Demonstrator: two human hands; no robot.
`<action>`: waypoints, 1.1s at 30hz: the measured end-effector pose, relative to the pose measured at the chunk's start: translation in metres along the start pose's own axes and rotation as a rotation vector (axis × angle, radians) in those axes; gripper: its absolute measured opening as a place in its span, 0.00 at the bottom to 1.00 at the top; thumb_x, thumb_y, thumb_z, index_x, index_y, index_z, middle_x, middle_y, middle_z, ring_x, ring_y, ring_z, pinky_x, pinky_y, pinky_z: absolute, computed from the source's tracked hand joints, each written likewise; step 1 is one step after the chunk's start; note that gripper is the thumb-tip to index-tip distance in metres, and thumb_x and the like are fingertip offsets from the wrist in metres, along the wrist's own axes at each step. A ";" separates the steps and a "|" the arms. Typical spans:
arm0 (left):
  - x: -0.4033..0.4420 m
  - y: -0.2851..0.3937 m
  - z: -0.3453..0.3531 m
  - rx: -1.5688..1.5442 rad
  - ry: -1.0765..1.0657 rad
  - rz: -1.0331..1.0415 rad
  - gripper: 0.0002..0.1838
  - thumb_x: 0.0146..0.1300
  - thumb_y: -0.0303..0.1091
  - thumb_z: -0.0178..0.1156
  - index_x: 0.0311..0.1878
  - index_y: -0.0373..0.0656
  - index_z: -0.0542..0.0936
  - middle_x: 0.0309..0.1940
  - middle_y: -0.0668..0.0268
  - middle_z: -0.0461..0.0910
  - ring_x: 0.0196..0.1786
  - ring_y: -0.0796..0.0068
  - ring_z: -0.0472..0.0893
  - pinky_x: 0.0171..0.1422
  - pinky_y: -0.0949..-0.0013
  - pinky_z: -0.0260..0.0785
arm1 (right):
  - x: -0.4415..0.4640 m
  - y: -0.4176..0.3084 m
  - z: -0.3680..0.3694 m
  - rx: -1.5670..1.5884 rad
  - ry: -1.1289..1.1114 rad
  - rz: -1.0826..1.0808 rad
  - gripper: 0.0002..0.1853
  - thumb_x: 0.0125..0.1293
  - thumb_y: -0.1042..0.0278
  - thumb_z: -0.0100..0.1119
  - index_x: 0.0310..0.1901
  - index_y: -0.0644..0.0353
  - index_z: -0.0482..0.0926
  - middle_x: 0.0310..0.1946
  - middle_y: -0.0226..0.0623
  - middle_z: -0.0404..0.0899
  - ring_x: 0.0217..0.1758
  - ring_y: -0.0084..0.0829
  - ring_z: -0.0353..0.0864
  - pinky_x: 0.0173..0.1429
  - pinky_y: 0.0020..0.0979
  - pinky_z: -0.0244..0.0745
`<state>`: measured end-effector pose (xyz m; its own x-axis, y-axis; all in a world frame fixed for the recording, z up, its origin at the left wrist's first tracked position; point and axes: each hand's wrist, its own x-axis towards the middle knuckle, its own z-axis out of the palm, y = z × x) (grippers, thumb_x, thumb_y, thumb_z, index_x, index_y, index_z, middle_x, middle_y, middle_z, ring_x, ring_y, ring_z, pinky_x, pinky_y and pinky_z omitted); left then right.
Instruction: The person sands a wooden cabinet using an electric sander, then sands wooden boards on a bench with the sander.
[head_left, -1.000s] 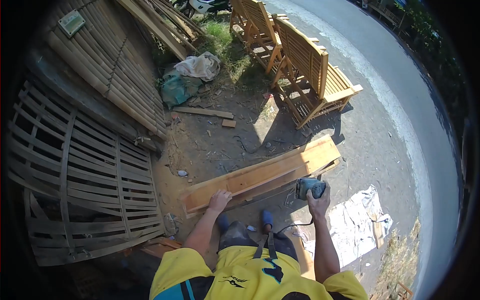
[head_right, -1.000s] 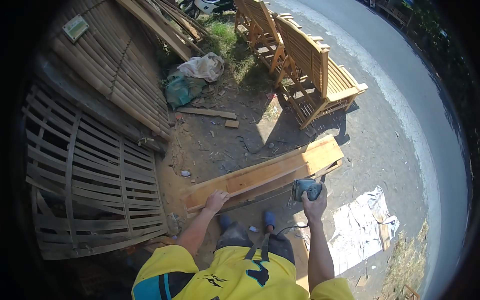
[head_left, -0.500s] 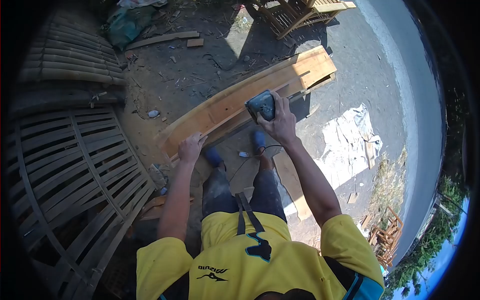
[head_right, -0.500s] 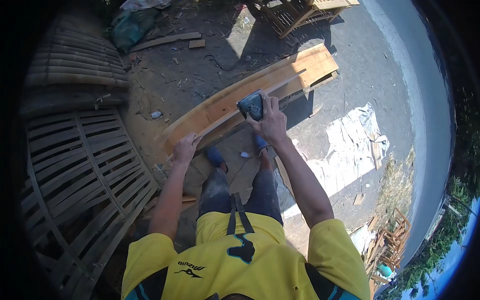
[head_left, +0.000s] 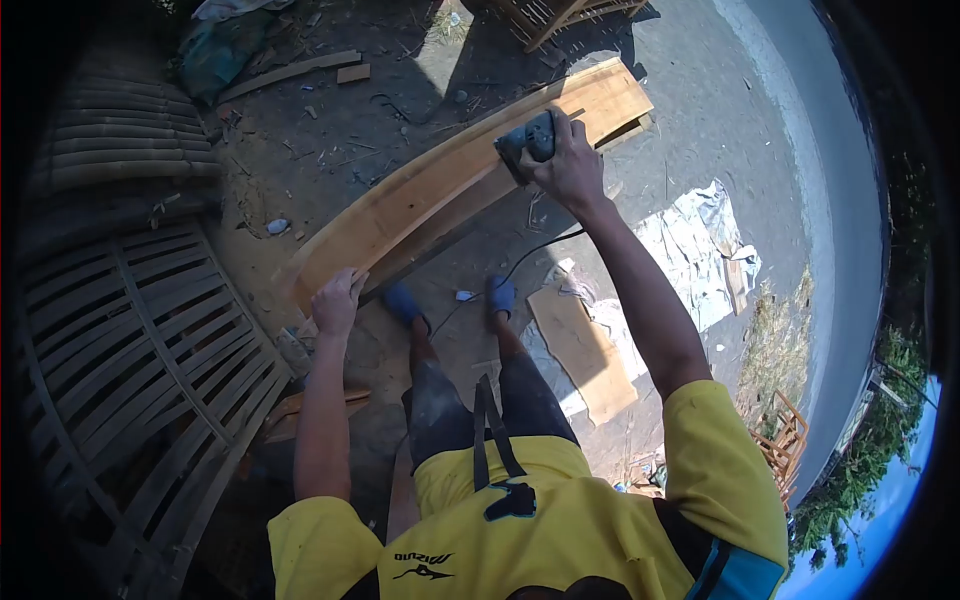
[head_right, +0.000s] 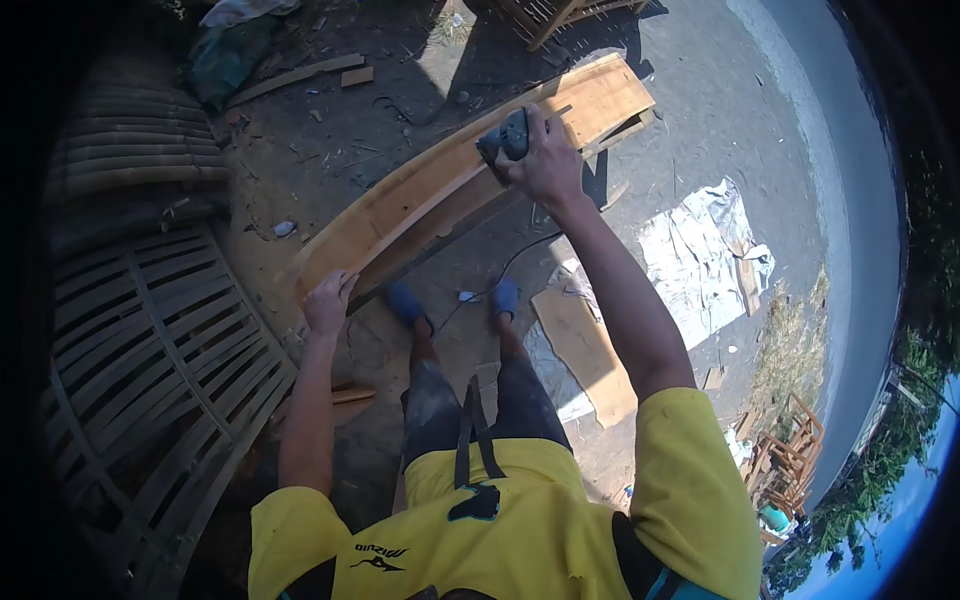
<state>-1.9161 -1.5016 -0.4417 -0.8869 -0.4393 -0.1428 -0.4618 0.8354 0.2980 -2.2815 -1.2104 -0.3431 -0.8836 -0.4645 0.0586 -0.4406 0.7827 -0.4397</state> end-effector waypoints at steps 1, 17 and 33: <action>0.000 0.000 0.000 0.012 -0.008 -0.012 0.18 0.78 0.56 0.61 0.47 0.50 0.85 0.40 0.61 0.90 0.40 0.48 0.89 0.42 0.47 0.81 | 0.018 0.027 -0.004 -0.043 0.037 0.027 0.46 0.58 0.44 0.75 0.75 0.53 0.69 0.53 0.55 0.80 0.49 0.61 0.90 0.51 0.54 0.87; 0.006 0.006 -0.010 0.044 0.063 0.070 0.19 0.78 0.57 0.61 0.44 0.52 0.86 0.38 0.63 0.90 0.37 0.53 0.90 0.39 0.51 0.81 | -0.074 -0.123 0.041 0.156 -0.293 -0.262 0.52 0.57 0.50 0.80 0.80 0.52 0.61 0.62 0.58 0.72 0.48 0.56 0.91 0.48 0.49 0.90; 0.010 0.000 -0.005 0.105 0.036 0.019 0.19 0.77 0.58 0.61 0.45 0.54 0.87 0.34 0.62 0.89 0.35 0.51 0.90 0.38 0.49 0.81 | 0.103 0.084 -0.029 -0.096 0.062 0.223 0.46 0.62 0.38 0.70 0.77 0.51 0.67 0.53 0.59 0.81 0.49 0.63 0.90 0.53 0.56 0.87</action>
<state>-1.9249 -1.5075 -0.4378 -0.8955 -0.4328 -0.1035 -0.4450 0.8730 0.1996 -2.4139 -1.1801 -0.3479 -0.9675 -0.2515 0.0260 -0.2437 0.9003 -0.3606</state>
